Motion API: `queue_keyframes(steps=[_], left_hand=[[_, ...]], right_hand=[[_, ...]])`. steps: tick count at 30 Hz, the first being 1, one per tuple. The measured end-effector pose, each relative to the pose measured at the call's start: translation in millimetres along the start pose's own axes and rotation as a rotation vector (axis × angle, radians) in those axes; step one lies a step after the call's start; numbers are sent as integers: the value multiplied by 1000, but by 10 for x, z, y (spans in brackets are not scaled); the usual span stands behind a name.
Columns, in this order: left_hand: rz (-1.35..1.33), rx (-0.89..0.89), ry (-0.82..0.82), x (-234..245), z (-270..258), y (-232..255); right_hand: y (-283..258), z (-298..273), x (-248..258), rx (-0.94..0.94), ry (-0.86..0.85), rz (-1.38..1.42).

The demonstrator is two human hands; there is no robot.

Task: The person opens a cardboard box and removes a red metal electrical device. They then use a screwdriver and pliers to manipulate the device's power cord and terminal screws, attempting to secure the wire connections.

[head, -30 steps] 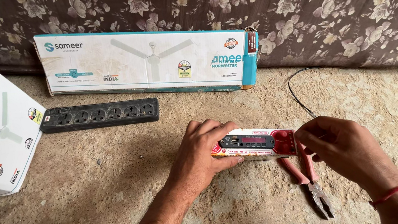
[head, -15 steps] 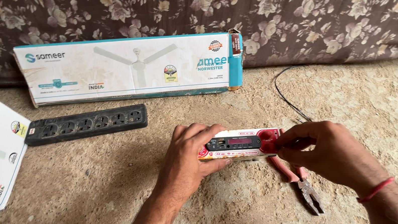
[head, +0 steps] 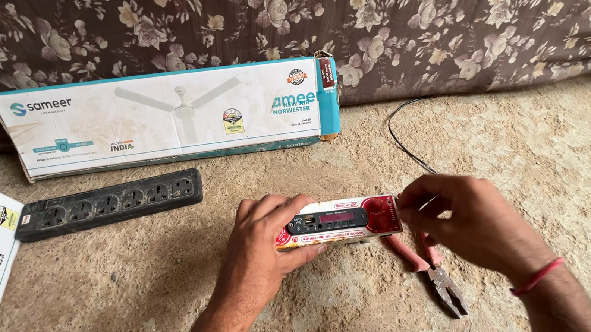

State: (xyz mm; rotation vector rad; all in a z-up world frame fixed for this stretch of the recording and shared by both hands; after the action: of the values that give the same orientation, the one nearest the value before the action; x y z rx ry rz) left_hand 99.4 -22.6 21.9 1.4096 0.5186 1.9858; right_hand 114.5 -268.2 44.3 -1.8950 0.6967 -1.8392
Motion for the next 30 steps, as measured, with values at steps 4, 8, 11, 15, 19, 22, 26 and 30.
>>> queue_keyframes(steps=[4, 8, 11, 15, 19, 22, 26, 30], left_hand=[[-4, -25, 9, 15, 13, 28], [-9, -11, 13, -11, 1, -15], [-11, -44, 43, -12, -7, -14], [-32, -66, 76, -19, -19, -8], [-62, -83, 114, 60, -34, 49], [-156, 17, 59, 88, -25, 53], [-144, -66, 118, 184, 10, 124], [-286, -80, 205, 126, -43, -17]], right_hand=[[178, 18, 333, -164, 128, 97], [128, -48, 599, -181, 249, 257], [-81, -100, 562, -123, 263, 410], [-381, -141, 316, -112, 237, 362], [-728, -345, 50, -126, 218, 457], [-1071, -494, -118, -17, 170, 449], [-1459, -542, -408, 84, 98, 406], [-1708, -518, -576, 128, 110, 322]])
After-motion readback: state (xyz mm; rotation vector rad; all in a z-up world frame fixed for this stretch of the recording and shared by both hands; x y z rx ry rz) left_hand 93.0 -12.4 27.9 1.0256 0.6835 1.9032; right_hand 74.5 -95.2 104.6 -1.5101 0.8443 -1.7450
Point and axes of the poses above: each hand's wrist, its own z-axis towards the middle knuckle, its own x-axis out of the back of the hand, y = z × x, the point moved 10 cm from there along z, towards the middle knuckle, and after that the axes turned 15 degrees about y, right-handed, at the moved point
